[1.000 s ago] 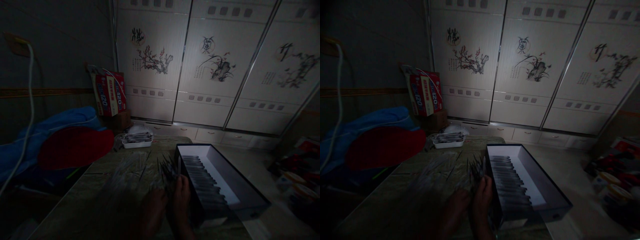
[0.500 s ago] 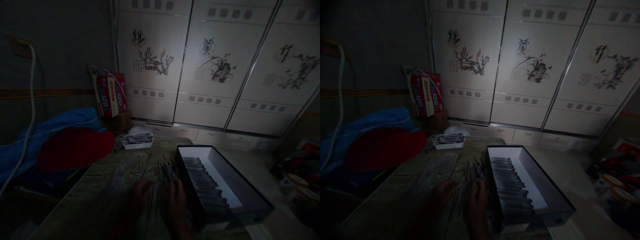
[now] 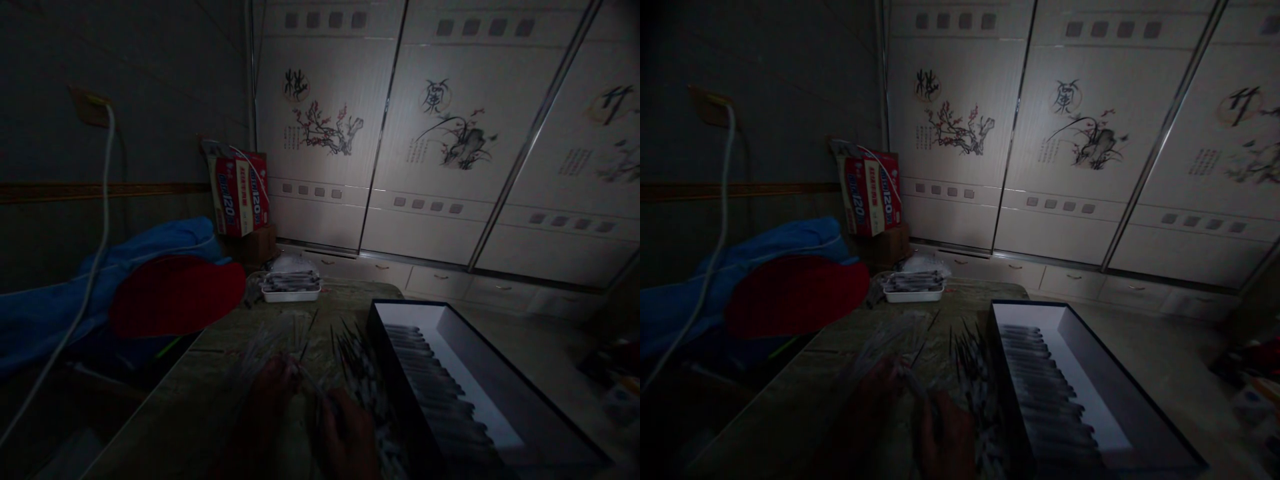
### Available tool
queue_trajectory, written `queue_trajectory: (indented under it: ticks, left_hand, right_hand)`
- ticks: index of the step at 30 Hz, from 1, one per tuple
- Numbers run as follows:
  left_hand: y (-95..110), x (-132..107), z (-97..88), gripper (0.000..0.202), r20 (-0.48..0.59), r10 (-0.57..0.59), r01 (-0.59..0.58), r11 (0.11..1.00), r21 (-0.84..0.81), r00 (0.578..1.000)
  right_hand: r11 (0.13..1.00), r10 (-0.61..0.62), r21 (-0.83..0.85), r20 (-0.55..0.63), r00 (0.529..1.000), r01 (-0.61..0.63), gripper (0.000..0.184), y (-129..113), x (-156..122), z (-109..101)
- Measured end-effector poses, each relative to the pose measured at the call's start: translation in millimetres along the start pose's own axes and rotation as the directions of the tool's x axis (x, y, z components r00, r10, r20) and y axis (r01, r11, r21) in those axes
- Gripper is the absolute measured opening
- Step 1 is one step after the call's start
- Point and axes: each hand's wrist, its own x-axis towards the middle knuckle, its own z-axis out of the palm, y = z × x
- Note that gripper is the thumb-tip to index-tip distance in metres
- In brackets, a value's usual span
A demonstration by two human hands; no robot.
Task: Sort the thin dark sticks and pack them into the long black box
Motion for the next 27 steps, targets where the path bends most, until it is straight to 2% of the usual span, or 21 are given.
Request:
queue_trajectory:
  ticks: [2,6,12,17,23,27]
  left_hand:
    - [-1.8,2.2,-2.9,0.026,0.027,0.021,-0.022,0.999,0.042,0.999]
    - [-4.4,6.1,-11.8,0.032,0.067,0.064,-0.080,0.959,0.272,0.996]
    - [-1.7,2.7,-13.3,0.032,-0.042,0.039,-0.031,0.984,0.178,0.998]
    - [-4.5,2.3,-17.6,0.029,-0.051,0.099,-0.086,0.970,0.227,0.994]
    - [-18.8,4.0,-26.0,0.032,0.029,0.232,-0.220,0.869,0.442,0.972]
    - [-22.8,2.9,-26.7,0.035,-0.018,0.232,-0.197,0.861,0.469,0.973]
  right_hand:
    - [1.000,-0.011,-0.005,-0.030,0.999,0.010,0.026,1.2,0.0,-0.1]
    - [1.000,0.001,-0.030,-0.144,0.990,-0.005,0.026,0.5,-0.3,3.3]
    - [0.996,0.024,-0.083,-0.220,0.975,-0.043,0.028,-5.1,-0.6,7.7]
    - [0.997,-0.030,-0.071,-0.113,0.993,0.022,0.028,0.0,-0.5,6.7]
    - [0.985,-0.111,-0.143,-0.104,0.988,0.095,0.024,2.8,-1.0,4.9]
    - [0.991,-0.088,-0.108,-0.063,0.994,0.081,0.024,-0.2,-0.4,1.2]
